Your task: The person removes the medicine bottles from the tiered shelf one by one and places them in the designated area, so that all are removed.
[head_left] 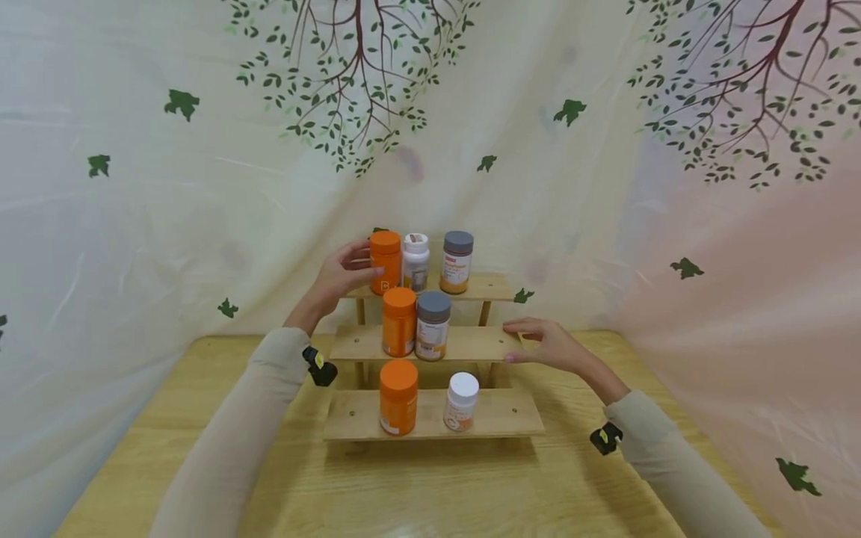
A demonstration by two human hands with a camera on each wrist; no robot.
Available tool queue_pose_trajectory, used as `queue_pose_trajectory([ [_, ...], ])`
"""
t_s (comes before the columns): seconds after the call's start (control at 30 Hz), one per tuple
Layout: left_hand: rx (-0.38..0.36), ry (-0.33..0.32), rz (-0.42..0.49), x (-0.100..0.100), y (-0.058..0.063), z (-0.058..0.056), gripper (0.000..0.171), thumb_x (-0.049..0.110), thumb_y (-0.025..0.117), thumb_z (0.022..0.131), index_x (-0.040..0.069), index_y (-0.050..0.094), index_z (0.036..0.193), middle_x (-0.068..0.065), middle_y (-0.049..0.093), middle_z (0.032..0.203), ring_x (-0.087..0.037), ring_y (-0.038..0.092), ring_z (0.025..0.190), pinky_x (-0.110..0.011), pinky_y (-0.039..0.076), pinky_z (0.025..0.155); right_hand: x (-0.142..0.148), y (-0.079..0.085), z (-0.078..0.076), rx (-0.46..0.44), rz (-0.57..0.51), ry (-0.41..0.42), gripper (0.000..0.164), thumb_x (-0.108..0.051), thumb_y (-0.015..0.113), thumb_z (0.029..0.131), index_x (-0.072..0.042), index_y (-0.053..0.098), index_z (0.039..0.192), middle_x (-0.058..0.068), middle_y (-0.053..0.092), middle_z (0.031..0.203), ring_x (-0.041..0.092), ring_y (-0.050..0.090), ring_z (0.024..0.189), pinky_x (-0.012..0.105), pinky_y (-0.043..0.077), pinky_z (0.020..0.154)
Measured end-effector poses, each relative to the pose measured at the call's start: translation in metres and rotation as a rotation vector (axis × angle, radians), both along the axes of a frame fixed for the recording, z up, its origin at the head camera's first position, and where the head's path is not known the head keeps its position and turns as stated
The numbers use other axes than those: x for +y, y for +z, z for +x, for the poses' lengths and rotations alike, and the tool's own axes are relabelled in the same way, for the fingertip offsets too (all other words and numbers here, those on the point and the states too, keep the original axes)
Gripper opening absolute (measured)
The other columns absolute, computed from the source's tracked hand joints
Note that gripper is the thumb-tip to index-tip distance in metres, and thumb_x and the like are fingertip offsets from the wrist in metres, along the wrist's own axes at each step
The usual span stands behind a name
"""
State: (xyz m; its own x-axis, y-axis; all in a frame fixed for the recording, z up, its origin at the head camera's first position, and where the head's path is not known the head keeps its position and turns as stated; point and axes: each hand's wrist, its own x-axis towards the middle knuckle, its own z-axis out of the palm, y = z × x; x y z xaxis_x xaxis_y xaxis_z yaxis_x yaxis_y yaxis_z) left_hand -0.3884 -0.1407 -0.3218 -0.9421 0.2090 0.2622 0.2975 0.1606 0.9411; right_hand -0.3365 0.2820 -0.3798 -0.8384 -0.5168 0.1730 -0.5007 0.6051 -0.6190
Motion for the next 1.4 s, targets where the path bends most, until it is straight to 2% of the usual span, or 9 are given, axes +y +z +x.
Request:
queue_pose_trajectory([
  [0.33,0.000,0.015,-0.002,0.006,-0.006,0.001,0.067,0.015,0.074,0.094,0.010,0.042,0.153,-0.020,0.048,0.152,-0.041,0.050,0.138,-0.054,0.042,0.116,0.001,-0.003,0.000,0.013,0.040,-0.019,0.063,-0.029,0.083,0.086,0.001,0.062,0.137,0.021,0.058,0.144,0.044,0.053,0.134,0.060,0.047,0.107],
  [0.63,0.023,0.013,0.017,0.010,-0.007,0.000,0.071,0.010,0.074,0.094,0.008,0.037,0.154,-0.022,0.048,0.152,-0.042,0.050,0.137,-0.054,0.042,0.116,0.000,-0.003,0.000,0.004,0.036,-0.040,0.066,-0.034,0.084,0.084,-0.001,0.063,0.137,0.019,0.058,0.145,0.042,0.053,0.135,0.059,0.047,0.108],
  [0.93,0.027,0.032,0.034,0.008,-0.012,-0.003,0.071,0.013,0.077,0.092,0.009,0.041,0.152,-0.020,0.051,0.148,-0.041,0.053,0.134,-0.054,0.043,0.115,0.001,-0.003,0.000,-0.003,0.035,-0.040,0.068,-0.034,0.085,0.083,-0.002,0.062,0.138,0.018,0.059,0.146,0.040,0.053,0.136,0.058,0.048,0.108],
  [1.2,0.032,0.063,0.048,0.009,-0.012,-0.003,0.070,0.015,0.078,0.091,0.008,0.043,0.151,-0.020,0.052,0.147,-0.041,0.054,0.132,-0.054,0.044,0.114,0.001,-0.001,-0.001,0.034,0.053,-0.039,0.065,-0.035,0.085,0.084,-0.002,0.065,0.135,0.019,0.060,0.143,0.042,0.054,0.134,0.059,0.049,0.106],
  [1.4,0.046,0.083,0.067,0.009,-0.011,-0.002,0.069,0.015,0.079,0.090,0.008,0.045,0.149,-0.021,0.054,0.144,-0.042,0.055,0.130,-0.055,0.046,0.112,0.001,0.001,-0.001,0.024,0.048,-0.036,0.063,-0.034,0.084,0.084,-0.003,0.065,0.136,0.019,0.060,0.144,0.042,0.054,0.134,0.058,0.049,0.106],
])
